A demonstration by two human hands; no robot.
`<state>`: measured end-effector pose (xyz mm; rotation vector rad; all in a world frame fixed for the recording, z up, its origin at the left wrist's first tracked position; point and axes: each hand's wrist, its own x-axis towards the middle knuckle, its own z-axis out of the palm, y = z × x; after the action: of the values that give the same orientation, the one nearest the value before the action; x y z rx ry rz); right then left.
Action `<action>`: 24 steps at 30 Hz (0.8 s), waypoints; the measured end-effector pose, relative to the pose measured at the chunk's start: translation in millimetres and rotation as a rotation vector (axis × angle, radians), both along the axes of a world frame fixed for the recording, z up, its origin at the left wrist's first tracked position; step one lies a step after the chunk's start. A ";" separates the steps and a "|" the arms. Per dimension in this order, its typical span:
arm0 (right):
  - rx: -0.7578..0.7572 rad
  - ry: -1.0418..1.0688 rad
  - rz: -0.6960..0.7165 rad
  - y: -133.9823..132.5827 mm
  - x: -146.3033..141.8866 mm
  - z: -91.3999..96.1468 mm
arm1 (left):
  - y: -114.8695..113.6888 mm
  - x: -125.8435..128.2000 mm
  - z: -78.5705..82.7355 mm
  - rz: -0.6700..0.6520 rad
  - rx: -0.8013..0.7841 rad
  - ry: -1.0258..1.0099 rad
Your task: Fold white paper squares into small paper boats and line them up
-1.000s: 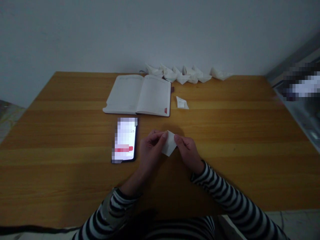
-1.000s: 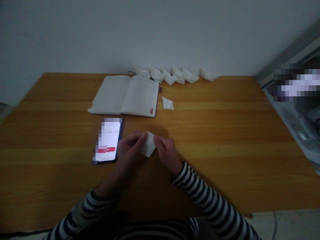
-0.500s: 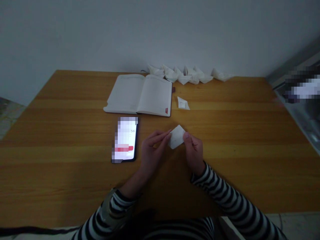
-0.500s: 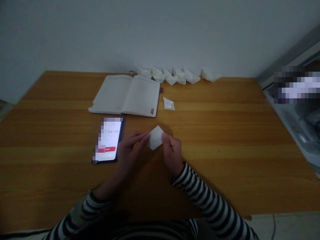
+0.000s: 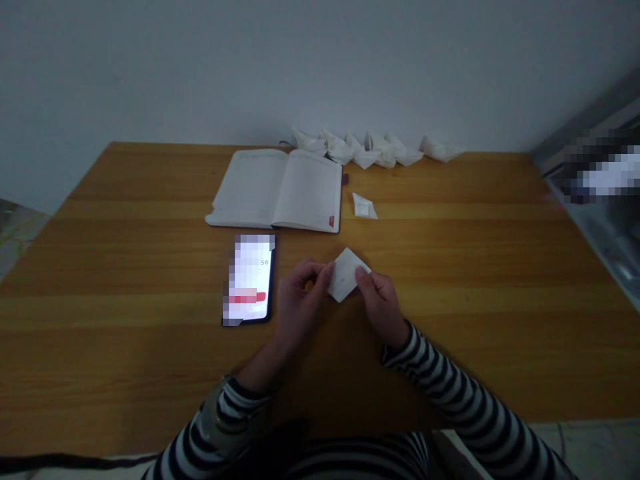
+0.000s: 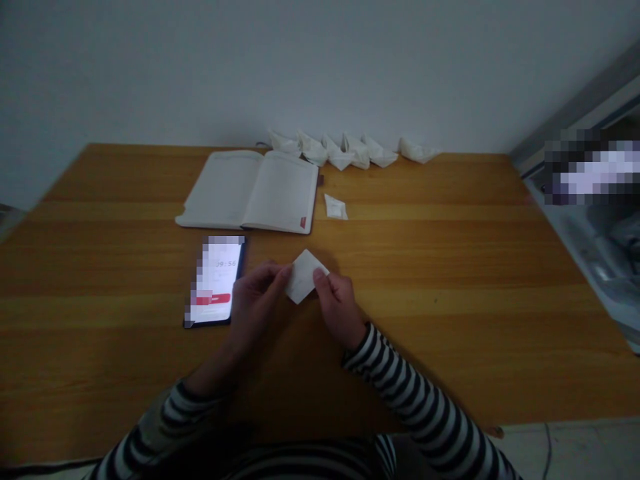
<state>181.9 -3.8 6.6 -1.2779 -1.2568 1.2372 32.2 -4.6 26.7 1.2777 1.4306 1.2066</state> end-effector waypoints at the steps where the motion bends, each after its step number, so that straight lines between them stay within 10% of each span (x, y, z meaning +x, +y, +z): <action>1: 0.020 -0.012 -0.008 -0.5 -0.1 0.1 | -0.4 0.6 -1.2 -0.002 -0.007 -0.008; 24: 0.069 -0.150 0.034 -9.7 -6.2 -3.4 | -4.1 5.2 -2.2 0.112 0.173 0.119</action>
<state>175.7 -13.5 3.2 -1.3232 -1.4216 1.1282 37.4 -8.7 24.5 1.4231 1.5270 1.3731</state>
